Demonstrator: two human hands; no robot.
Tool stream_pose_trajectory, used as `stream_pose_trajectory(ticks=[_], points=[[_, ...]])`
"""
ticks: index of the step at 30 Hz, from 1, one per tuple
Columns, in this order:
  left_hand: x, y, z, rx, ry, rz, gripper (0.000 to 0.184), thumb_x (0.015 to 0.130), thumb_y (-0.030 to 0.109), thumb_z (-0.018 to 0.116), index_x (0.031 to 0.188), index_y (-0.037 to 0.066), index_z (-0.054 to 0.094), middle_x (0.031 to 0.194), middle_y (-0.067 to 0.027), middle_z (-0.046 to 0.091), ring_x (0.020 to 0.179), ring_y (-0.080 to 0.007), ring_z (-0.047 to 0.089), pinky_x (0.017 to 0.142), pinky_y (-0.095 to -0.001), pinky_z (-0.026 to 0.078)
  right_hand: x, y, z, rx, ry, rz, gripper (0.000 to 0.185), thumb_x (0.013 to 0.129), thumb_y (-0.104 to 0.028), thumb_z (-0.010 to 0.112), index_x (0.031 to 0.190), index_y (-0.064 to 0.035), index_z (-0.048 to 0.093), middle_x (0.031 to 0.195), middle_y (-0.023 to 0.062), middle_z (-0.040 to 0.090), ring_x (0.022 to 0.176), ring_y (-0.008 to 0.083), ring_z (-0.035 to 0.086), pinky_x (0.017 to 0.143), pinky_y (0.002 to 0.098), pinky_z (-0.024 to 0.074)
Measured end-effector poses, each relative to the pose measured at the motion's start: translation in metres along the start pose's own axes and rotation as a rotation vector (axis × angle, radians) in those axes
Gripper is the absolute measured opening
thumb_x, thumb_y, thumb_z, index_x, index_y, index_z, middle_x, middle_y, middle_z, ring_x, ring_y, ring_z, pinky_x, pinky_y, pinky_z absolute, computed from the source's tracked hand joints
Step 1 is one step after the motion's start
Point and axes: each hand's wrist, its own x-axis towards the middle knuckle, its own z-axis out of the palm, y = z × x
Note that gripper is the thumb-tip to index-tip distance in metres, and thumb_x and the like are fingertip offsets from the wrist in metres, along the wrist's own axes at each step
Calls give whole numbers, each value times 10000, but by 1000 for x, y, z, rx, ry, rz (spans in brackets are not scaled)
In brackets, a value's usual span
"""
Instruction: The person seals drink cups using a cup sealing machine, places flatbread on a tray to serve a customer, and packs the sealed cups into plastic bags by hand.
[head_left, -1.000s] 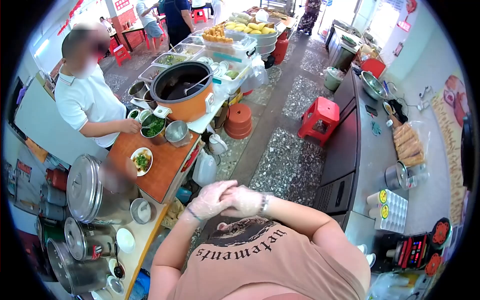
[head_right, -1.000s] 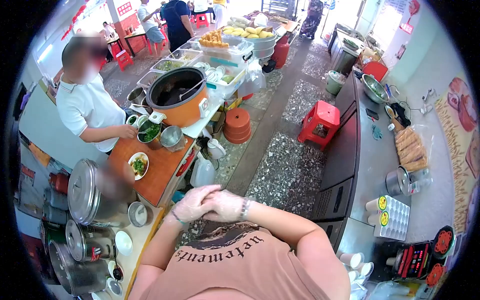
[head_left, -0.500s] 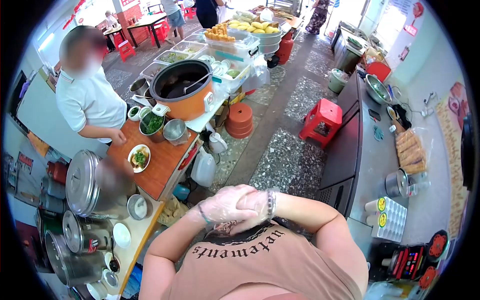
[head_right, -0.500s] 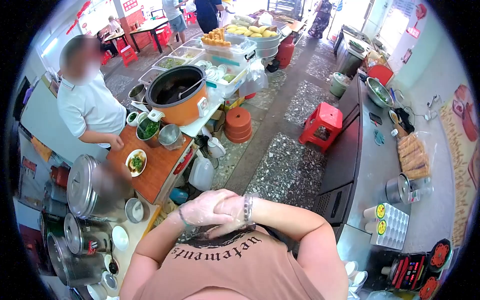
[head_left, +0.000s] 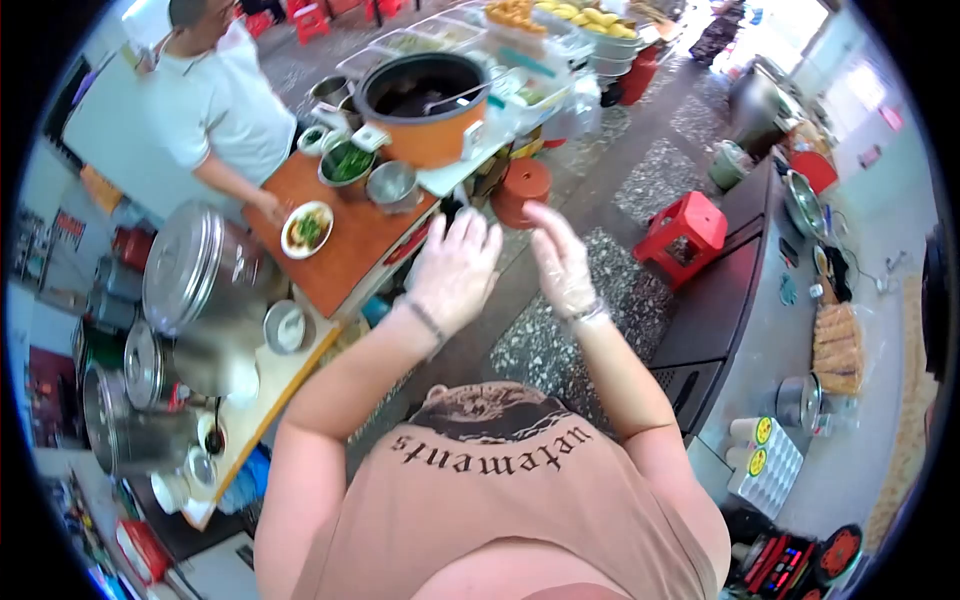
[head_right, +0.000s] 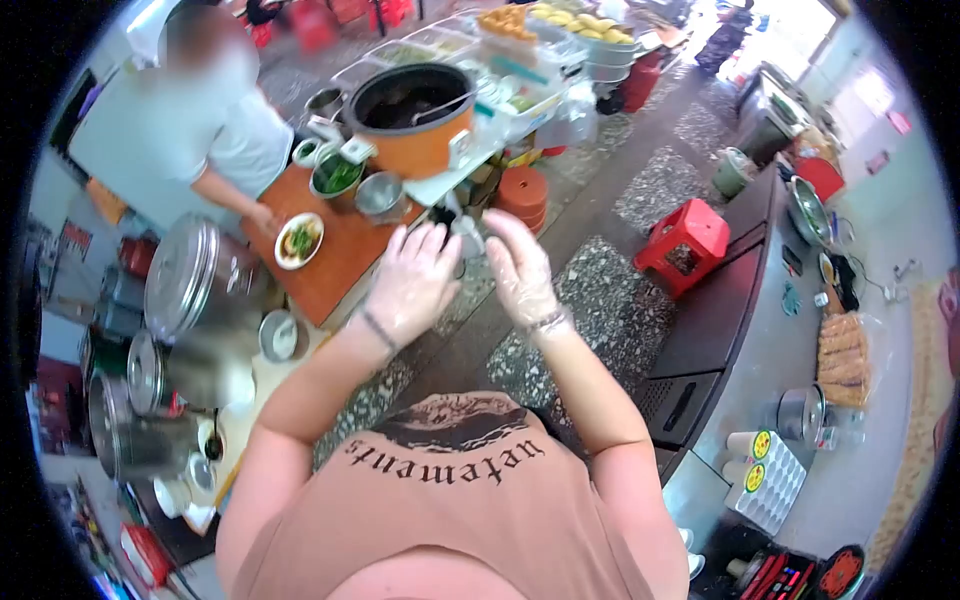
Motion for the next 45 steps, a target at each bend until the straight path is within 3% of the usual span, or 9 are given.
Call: stream_pose_trajectory(ticks=[4,13,15,18,21,24,30,36,45], points=[[9,-6,45,359,-155,40,539,903,362,467,1350,64,422,1319,-154,476,1290,-310,389,1098,-557,233,5,-32,46,-185,-235,-171,376,854,-189,594,1218,-96,581,1308,198,480,1279,412,366,1094,482,287],[-2,-19,79,14,38,-294,512,923,293,449,1395,107,377,1403,-162,417,1304,-348,376,1059,-648,231,-27,-65,87,-202,-242,-424,196,826,-118,559,986,-63,659,1070,110,619,1185,345,474,1069,520,270],[23,-41,66,-330,-38,-488,510,818,226,615,1281,73,465,1089,-185,603,1041,-358,583,907,-573,422,-29,-74,82,-5,-436,-497,180,818,-84,588,984,-50,648,1061,117,629,1075,336,571,1025,468,362],[32,-77,58,-760,464,-489,460,859,154,600,1271,-2,469,1137,-198,597,1074,-306,589,937,-371,454,-40,-75,77,125,-267,-359,381,802,-84,652,1161,-45,531,1140,152,578,1105,327,553,997,424,406],[39,-74,22,-882,669,-500,461,854,102,597,1282,13,451,1108,-187,602,1063,-305,592,903,-385,480,-31,-73,88,653,-110,342,713,825,-82,689,1397,-51,265,1299,142,466,1205,226,475,1019,375,394],[51,-60,35,-1117,753,-475,458,866,83,593,1294,13,444,1128,-179,593,1074,-276,593,905,-362,480,-20,-78,105,864,-303,401,717,843,-69,691,1390,-51,228,1289,103,461,1191,182,459,1020,345,391],[48,-54,22,-1405,804,-547,400,921,52,506,1314,22,437,1140,-97,567,1050,-169,556,969,-300,430,-26,-57,98,149,-289,164,221,941,-236,558,1011,-27,534,859,190,610,735,302,617,670,369,499],[46,-47,1,-1854,730,-601,449,1016,399,396,1240,39,544,1139,-92,600,1027,-172,579,961,-317,429,-32,-77,80,-332,-310,-170,129,897,-158,539,827,-51,524,731,166,568,707,366,601,621,458,489],[24,-42,5,-1782,482,-380,520,1028,391,306,1167,-36,569,1162,-158,613,1112,-249,576,1050,-372,380,-30,-87,23,-199,-873,-244,187,924,-241,537,896,-63,587,790,150,605,779,349,624,689,448,514]])
